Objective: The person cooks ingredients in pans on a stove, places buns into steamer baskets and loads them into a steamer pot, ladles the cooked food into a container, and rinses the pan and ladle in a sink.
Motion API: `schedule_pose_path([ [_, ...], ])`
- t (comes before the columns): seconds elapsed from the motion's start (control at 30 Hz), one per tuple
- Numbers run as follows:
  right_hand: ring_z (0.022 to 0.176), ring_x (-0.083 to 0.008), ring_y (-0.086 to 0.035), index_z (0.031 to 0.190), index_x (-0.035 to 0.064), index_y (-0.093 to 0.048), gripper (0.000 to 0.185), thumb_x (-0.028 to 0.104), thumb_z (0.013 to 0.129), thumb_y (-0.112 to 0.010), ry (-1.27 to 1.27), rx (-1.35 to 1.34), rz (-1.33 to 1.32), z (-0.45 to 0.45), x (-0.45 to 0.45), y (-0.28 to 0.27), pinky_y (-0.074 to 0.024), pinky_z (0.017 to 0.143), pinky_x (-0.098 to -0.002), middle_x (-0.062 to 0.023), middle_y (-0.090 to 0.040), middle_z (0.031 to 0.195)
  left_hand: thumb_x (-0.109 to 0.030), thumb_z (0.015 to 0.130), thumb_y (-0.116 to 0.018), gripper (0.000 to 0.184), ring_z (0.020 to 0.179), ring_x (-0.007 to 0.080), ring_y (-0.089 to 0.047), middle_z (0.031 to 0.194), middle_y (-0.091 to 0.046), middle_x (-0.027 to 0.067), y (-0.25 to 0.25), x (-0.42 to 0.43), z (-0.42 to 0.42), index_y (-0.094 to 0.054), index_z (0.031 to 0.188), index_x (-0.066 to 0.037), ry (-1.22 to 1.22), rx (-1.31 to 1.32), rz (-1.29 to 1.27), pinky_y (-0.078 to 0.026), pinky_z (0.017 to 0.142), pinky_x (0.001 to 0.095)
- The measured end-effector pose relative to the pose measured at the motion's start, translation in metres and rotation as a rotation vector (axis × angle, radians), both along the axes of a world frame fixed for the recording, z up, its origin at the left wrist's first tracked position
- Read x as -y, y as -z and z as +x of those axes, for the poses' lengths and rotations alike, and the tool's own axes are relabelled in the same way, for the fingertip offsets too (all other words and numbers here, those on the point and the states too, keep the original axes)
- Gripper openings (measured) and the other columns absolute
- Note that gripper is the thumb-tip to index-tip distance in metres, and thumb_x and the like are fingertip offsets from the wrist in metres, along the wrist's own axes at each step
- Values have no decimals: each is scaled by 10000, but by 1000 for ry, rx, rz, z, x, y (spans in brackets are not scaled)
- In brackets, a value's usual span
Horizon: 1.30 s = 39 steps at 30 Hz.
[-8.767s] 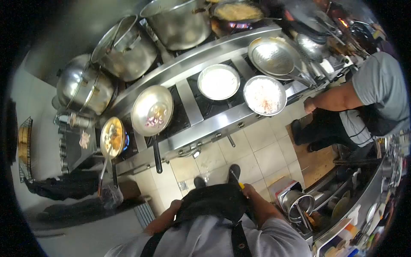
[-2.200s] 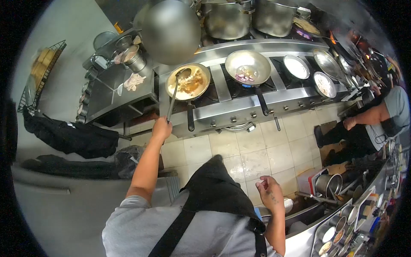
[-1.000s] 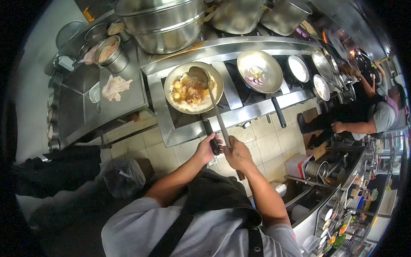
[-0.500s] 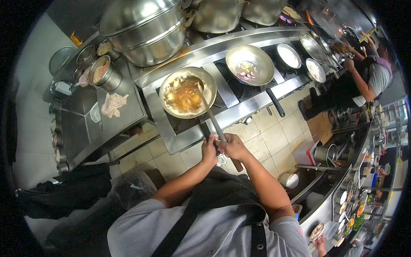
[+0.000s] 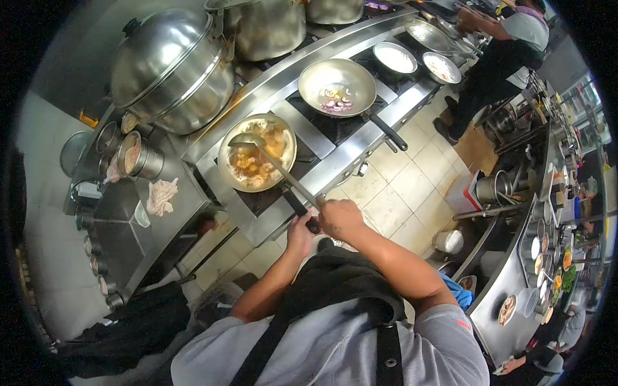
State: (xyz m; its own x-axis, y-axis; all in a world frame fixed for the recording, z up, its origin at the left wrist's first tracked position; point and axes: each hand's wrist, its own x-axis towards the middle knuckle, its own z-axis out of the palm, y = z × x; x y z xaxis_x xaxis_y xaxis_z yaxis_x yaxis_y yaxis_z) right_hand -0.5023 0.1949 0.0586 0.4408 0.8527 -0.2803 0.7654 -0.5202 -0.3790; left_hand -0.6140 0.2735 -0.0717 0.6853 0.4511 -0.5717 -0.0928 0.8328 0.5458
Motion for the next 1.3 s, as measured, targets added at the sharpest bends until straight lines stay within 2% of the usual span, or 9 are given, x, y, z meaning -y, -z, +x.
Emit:
schedule_pose_path([
  [0.23,751,-281,-675,1236,-4,-456,593,223,741,-691,-60,372,40,11,-24,57,-529,649,-362,-134,-644,852,-201,918,-566,210,685,256,-637,813,-614,132,-1,-2,-2,-470,1033,-54,56,-18,20,-533,578,370],
  [0.33,759,-274,-673,1267,34,-454,448,165,843,-518,-107,390,-28,15,-18,67,-524,620,-354,-151,-638,936,-199,906,-572,235,691,258,-630,812,-612,140,2,0,-1,-469,1054,-48,60,-50,6,-524,580,379],
  [0.47,874,-264,-660,1176,141,-544,368,185,815,-597,-10,88,130,16,-1,102,-528,684,-388,-107,-640,968,-200,915,-507,167,701,249,-636,787,-645,106,27,-5,-4,-515,980,-46,85,23,-13,-480,628,379],
  [0.63,999,-367,-602,1179,36,-531,547,371,774,-681,182,-360,210,19,26,65,-480,843,-442,-206,-633,1024,-481,882,-450,465,988,204,-532,1029,-585,52,-21,20,4,-527,1163,-119,93,2,-7,-380,875,454],
  [0.7,991,-378,-610,1269,-47,-461,676,391,797,-669,353,-640,306,25,38,91,-478,857,-419,-241,-636,1037,-578,874,-417,601,1128,239,-493,1200,-545,90,44,-2,-16,-509,1212,-89,243,350,-190,-337,954,476],
  [0.83,789,-302,-683,1258,-10,-499,589,406,853,-602,442,-359,402,47,86,113,-538,702,-365,-202,-657,1027,-602,872,-374,788,1345,353,-298,1435,-352,215,66,3,-8,-382,1356,19,419,721,-332,-136,1141,560],
  [0.93,612,-196,-640,1173,87,-557,360,325,904,-528,897,-1165,819,56,203,114,-505,482,-320,-104,-643,845,-573,866,-387,791,1365,349,-271,1455,-334,204,66,15,3,-342,1381,25,368,699,-305,-134,1147,535],
  [1.2,483,-209,-585,856,-58,-548,556,464,959,-386,2553,-203,1517,-5,650,110,-436,363,-283,-173,-616,660,-476,826,-483,818,1376,359,-280,1479,-312,192,53,42,16,-249,1433,20,25,332,-274,-105,1146,536],
  [1.3,570,-246,-632,999,-34,-510,423,383,959,-445,2390,-57,1676,-12,716,112,-509,453,-321,-179,-646,746,-487,829,-470,828,1389,359,-250,1495,-281,190,162,-7,-7,-232,1441,18,-194,269,-1124,-111,1139,546],
])
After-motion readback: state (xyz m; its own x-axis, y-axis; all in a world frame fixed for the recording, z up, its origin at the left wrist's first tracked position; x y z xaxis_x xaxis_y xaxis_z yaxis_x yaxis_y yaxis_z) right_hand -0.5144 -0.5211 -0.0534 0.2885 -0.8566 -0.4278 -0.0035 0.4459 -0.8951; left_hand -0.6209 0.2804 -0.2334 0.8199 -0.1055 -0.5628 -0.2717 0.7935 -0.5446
